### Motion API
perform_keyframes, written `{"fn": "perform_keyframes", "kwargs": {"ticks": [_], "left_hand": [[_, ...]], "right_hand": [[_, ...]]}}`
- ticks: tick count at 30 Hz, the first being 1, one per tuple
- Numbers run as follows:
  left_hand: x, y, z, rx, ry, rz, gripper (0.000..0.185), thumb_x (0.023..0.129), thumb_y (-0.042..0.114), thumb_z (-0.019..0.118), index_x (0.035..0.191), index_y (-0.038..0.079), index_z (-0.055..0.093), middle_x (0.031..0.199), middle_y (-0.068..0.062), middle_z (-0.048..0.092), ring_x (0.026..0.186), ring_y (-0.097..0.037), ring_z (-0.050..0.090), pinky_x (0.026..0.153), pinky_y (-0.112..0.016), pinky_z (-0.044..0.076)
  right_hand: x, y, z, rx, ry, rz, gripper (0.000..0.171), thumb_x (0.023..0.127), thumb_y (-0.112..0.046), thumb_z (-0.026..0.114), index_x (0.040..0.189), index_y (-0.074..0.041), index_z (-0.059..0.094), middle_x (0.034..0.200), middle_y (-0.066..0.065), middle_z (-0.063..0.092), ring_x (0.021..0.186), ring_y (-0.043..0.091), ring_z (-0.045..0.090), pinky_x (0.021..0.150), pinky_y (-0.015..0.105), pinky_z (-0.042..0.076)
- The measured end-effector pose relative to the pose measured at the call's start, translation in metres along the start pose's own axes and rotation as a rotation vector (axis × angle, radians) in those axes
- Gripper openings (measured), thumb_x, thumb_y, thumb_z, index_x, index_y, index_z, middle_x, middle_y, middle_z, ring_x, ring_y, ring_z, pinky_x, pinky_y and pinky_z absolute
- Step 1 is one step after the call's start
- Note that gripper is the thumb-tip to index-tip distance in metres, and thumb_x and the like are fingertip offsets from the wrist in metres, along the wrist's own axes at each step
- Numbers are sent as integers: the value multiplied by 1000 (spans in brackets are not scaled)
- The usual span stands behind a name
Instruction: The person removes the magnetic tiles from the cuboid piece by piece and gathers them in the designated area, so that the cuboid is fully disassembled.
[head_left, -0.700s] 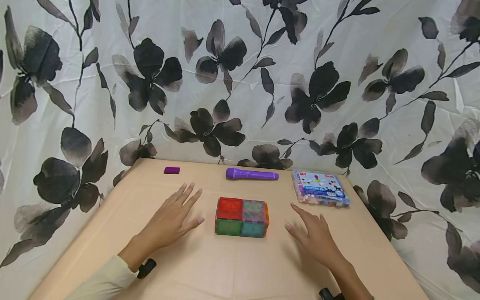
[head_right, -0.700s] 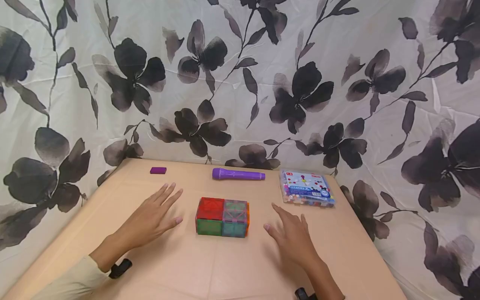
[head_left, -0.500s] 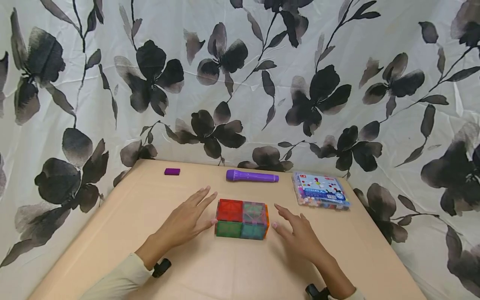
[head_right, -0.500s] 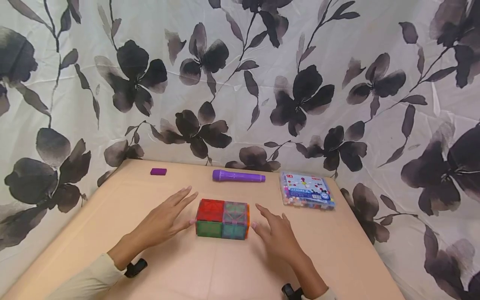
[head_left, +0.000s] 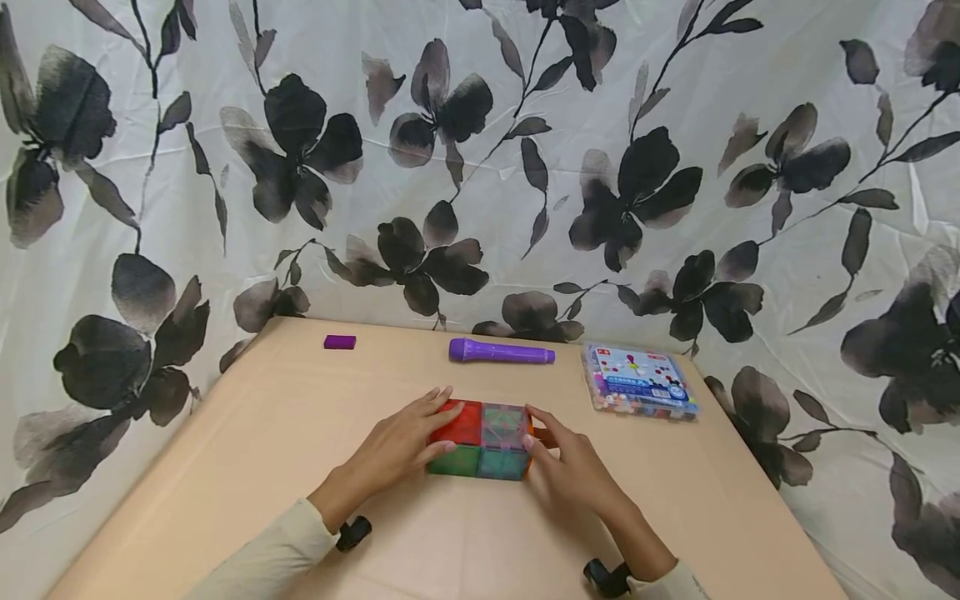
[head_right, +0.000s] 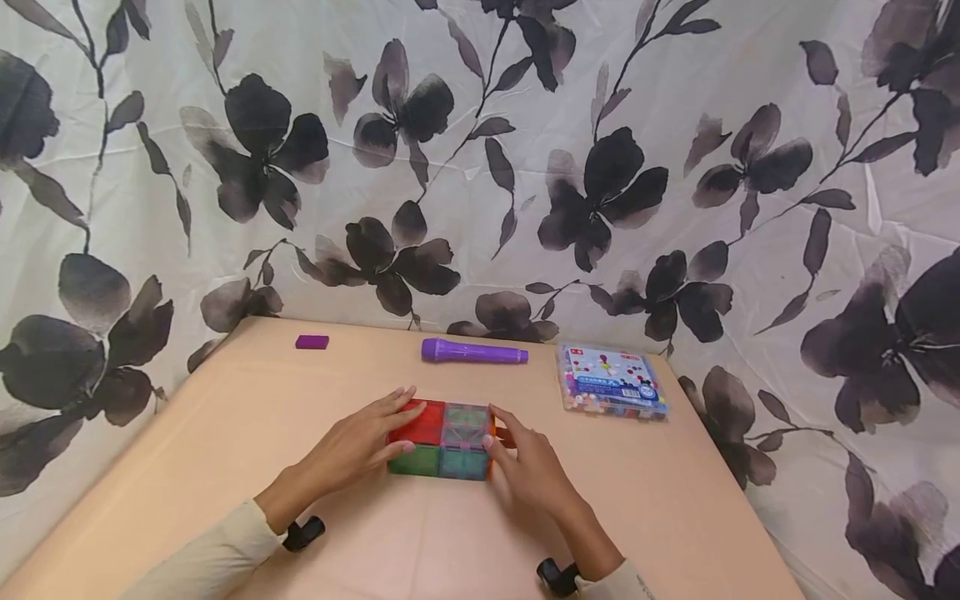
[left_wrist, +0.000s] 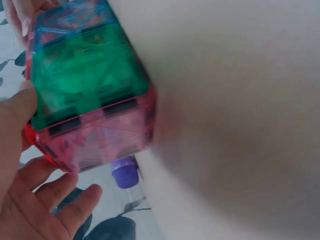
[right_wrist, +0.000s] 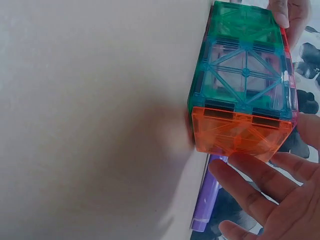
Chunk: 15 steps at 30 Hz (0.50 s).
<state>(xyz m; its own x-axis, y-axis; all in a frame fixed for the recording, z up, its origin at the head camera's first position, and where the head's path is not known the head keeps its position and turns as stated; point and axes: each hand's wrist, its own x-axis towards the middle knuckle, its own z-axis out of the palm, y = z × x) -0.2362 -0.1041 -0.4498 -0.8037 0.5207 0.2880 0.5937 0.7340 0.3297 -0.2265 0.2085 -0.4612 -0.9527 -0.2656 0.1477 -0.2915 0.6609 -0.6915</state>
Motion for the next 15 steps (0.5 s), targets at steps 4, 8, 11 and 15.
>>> {"fn": "perform_keyframes", "kwargs": {"ticks": [4,8,11,15], "left_hand": [[-1,-1,4,-9,11,-10,64,102,41,71,157,13,55,170,-12,42,157,-35,41,118,-57,50],[0,-1,6,-19,24,-8,62,101,39,73,155,13,57,167,-13,46,156,-35,44,118,-57,50],[1,-1,7,-13,25,-10,62,101,39,73,155,13,57,167,-13,46,155,-35,44,117,-56,51],[2,-3,9,-3,29,-15,63,101,40,72,156,14,56,167,-12,46,156,-35,44,117,-56,51]], "right_hand": [[-2,0,1,17,-1,-9,53,110,-31,59,161,-25,47,138,7,73,119,26,74,111,60,54],[-3,0,2,47,-2,-5,52,111,-24,57,162,-22,46,144,8,70,125,29,72,115,61,52],[-3,1,3,69,-1,23,51,112,-26,57,162,-27,46,142,7,71,127,28,72,117,60,51],[-2,1,4,108,1,68,51,112,-28,56,161,-33,46,140,7,72,130,28,70,120,59,48]]}}
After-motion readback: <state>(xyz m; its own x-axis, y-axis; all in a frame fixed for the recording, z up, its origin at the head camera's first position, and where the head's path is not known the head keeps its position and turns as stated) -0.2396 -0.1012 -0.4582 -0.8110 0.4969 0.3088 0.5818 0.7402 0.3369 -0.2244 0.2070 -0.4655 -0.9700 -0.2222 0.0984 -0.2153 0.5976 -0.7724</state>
